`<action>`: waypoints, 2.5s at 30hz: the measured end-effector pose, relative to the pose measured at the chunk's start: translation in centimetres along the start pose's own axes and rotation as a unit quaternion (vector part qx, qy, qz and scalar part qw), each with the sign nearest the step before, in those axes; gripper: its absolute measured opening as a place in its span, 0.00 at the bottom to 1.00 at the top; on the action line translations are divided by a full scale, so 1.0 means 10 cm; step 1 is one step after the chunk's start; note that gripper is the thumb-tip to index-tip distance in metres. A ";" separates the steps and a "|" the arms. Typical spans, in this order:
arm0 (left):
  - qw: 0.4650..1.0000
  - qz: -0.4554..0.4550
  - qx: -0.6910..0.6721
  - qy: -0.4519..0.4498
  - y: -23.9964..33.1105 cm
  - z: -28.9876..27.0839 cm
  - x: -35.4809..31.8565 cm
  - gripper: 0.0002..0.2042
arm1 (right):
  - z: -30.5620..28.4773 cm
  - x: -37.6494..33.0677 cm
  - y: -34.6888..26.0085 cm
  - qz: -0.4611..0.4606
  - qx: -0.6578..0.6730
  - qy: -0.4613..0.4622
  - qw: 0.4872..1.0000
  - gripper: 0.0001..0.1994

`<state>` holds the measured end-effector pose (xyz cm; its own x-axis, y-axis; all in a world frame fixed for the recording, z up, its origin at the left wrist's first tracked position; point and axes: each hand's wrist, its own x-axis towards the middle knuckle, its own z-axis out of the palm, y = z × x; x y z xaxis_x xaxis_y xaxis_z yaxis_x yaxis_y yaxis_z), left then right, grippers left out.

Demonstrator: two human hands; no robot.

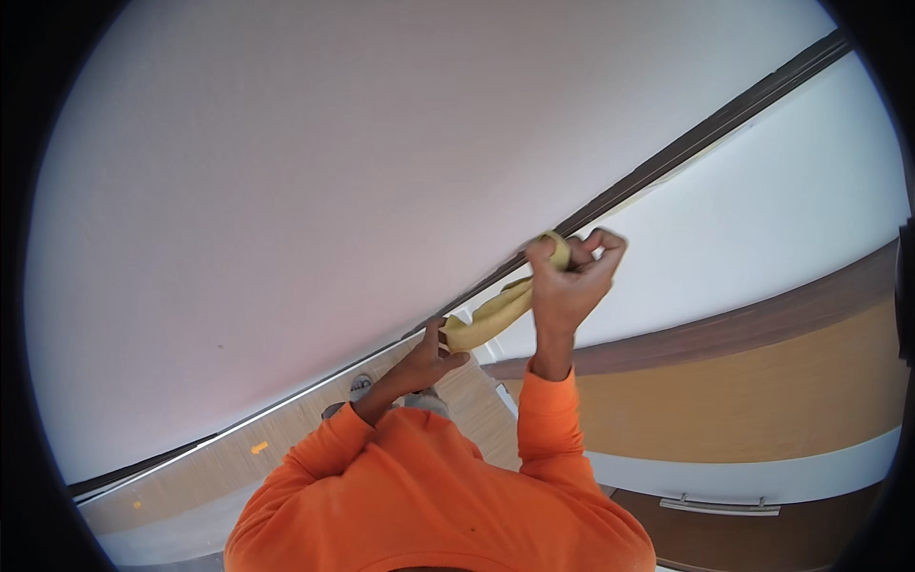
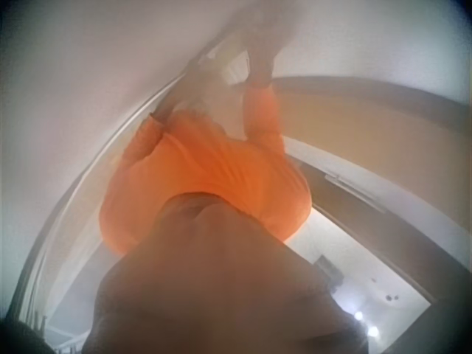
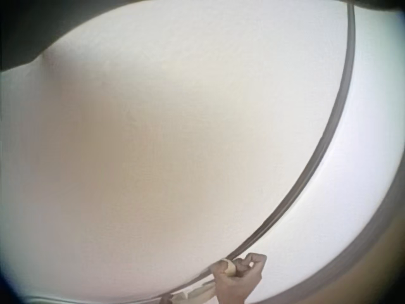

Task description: The person wipes a dark wooden handrail with a yellow cloth while walking down a staircase. They then enter a storage room filled with construction materials and pick up a white bucket containing a green cloth.

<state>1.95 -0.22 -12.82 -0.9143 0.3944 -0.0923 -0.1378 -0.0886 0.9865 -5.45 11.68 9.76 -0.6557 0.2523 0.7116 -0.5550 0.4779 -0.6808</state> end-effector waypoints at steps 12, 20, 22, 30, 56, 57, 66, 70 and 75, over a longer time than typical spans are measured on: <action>0.999 -0.027 -0.008 -0.015 0.12 -0.05 -0.05 0.37 | 0.02 0.20 -0.22 0.064 0.072 0.013 0.995 0.22; 0.999 -0.035 0.006 -0.019 0.07 -0.04 -0.05 0.36 | -0.07 0.19 -0.10 -0.002 -0.012 0.009 1.000 0.21; 0.999 -0.043 0.006 -0.017 0.16 -0.07 -0.08 0.36 | -0.03 0.20 -0.15 0.025 -0.002 0.005 1.000 0.21; 0.999 -0.049 -0.005 -0.023 0.16 -0.07 -0.08 0.35 | -0.03 0.21 -0.16 0.034 -0.021 -0.013 0.999 0.21; 0.998 -0.052 -0.017 0.004 0.17 -0.01 -0.12 0.34 | -0.07 0.03 0.07 0.069 0.025 -0.009 0.997 0.21; 0.999 -0.044 -0.021 0.000 0.17 -0.03 -0.15 0.34 | -0.05 -0.06 0.08 0.066 -0.013 -0.021 0.997 0.21; 0.999 -0.034 -0.011 -0.001 0.14 -0.04 -0.03 0.35 | 0.01 -0.11 0.17 0.052 -0.072 -0.018 0.996 0.19; 1.000 -0.019 -0.001 0.002 0.04 -0.01 -0.03 0.38 | -0.02 -0.44 0.40 0.094 -0.085 -0.066 0.990 0.20; 1.000 -0.006 0.014 -0.001 -0.06 -0.05 -0.02 0.36 | 0.00 -0.26 0.25 0.042 -0.085 -0.027 0.995 0.20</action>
<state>2.00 -0.74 -13.49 -0.9118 0.3974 -0.1038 -0.1379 -0.0581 0.9887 -5.10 12.19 6.22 -0.7249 0.2537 0.6404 -0.4060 0.5936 -0.6948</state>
